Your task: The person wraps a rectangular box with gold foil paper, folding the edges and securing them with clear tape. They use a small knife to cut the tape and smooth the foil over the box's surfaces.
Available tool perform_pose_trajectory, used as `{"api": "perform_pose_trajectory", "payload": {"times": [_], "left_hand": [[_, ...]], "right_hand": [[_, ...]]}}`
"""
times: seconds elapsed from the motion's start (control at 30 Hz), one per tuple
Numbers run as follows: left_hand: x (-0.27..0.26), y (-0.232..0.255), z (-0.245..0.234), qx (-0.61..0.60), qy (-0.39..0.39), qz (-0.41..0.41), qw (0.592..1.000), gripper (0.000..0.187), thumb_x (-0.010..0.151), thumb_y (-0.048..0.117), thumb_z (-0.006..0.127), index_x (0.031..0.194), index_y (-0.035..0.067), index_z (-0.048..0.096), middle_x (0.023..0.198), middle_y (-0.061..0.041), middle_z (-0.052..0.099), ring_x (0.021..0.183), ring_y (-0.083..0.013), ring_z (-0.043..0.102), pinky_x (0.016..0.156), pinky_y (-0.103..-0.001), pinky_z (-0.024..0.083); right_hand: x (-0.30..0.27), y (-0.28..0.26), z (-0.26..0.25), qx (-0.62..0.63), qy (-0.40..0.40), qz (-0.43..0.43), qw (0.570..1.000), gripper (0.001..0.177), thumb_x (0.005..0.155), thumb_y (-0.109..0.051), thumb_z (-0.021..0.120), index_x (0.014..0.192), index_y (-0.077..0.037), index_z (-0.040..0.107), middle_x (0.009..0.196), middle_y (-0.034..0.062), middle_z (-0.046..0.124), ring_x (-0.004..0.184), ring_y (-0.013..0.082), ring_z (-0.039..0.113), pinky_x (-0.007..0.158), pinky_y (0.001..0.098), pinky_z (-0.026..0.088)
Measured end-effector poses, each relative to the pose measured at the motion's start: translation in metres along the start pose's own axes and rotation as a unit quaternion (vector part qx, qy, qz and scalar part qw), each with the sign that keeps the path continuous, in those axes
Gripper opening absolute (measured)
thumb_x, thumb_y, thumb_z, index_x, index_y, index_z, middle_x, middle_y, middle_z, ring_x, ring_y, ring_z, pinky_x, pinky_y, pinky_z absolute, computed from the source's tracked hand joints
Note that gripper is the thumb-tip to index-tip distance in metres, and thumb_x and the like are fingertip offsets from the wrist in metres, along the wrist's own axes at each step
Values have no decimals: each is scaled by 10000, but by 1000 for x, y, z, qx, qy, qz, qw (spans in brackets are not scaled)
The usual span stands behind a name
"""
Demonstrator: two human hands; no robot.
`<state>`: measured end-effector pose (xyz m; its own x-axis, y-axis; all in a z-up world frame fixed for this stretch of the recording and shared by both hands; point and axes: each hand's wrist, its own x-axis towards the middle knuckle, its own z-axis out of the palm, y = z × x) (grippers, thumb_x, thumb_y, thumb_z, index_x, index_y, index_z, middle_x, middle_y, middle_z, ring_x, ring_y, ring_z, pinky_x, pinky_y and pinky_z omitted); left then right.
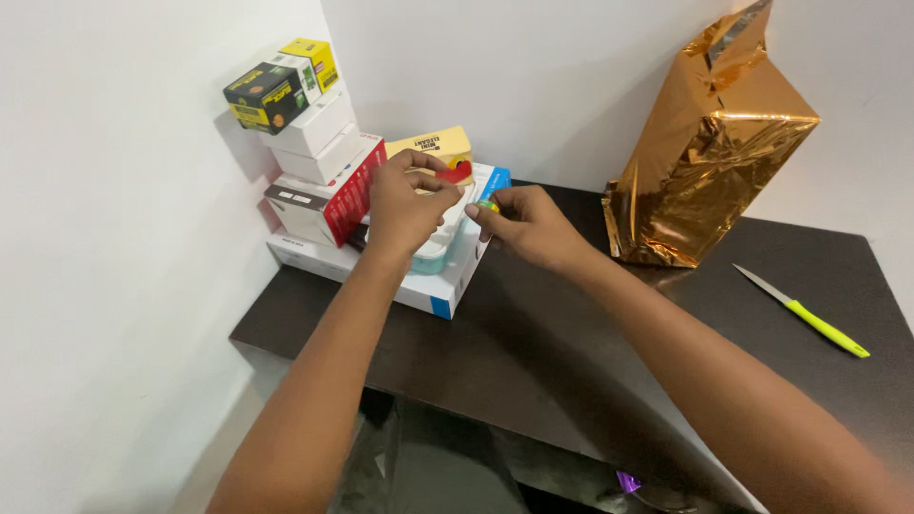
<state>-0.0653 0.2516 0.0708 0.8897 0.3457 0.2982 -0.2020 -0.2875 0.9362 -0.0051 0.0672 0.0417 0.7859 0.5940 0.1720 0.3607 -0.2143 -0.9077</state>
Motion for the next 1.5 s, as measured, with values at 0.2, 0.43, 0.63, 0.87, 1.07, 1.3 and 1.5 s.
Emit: {"api": "perform_pose_trajectory", "payload": {"times": [0.2,0.43,0.63,0.87,1.07,1.3,1.5], "left_hand": [[1,-12,-17,85,-33,-8,996,318,708,47,825,977,-3,664,728,-110,763,497,-154,673,434,-281,500],[3,-16,-19,146,-59,-44,986,357,667,55,830,985,26,671,739,-96,778,529,-136,707,498,-276,544],[7,-23,-22,335,-11,53,941,565,558,257,1002,985,71,682,871,-92,705,825,-228,683,693,-380,541],[1,-12,-18,301,-42,-30,952,433,681,239,920,1000,101,661,925,-83,687,845,-238,722,744,-392,575],[-39,27,24,325,32,174,929,281,792,41,806,996,95,621,999,-65,662,878,-255,690,697,-415,527],[-35,15,164,32,-119,216,969,693,779,163,847,1374,101,498,1332,-117,528,1131,-283,602,877,-381,582],[-22,-50,246,40,-101,187,976,1214,671,247,937,1578,109,144,1603,-193,288,1462,-412,317,1173,-539,329]], "right_hand": [[4,-8,18,-8,-33,109,993,512,1007,-493,550,822,-40,700,716,55,712,633,119,636,571,272,505],[3,-9,19,0,-48,171,984,489,989,-510,524,877,-70,706,759,80,726,657,145,654,586,290,516],[0,-6,20,58,-43,212,974,419,983,-471,576,917,-72,690,763,77,705,655,143,629,565,285,480],[-17,-8,13,196,-20,205,959,284,961,-381,637,968,-101,678,756,57,681,577,109,568,476,251,377],[-61,22,-30,46,296,39,953,332,993,-341,666,840,-49,704,622,7,532,514,87,463,440,246,346],[-119,93,-127,-212,531,-161,804,420,1071,-278,773,1077,8,465,911,81,455,729,141,395,704,279,394],[-131,129,-137,-188,470,-60,860,867,942,-360,767,1558,-9,268,1433,171,320,1358,304,442,1095,435,461]]}}
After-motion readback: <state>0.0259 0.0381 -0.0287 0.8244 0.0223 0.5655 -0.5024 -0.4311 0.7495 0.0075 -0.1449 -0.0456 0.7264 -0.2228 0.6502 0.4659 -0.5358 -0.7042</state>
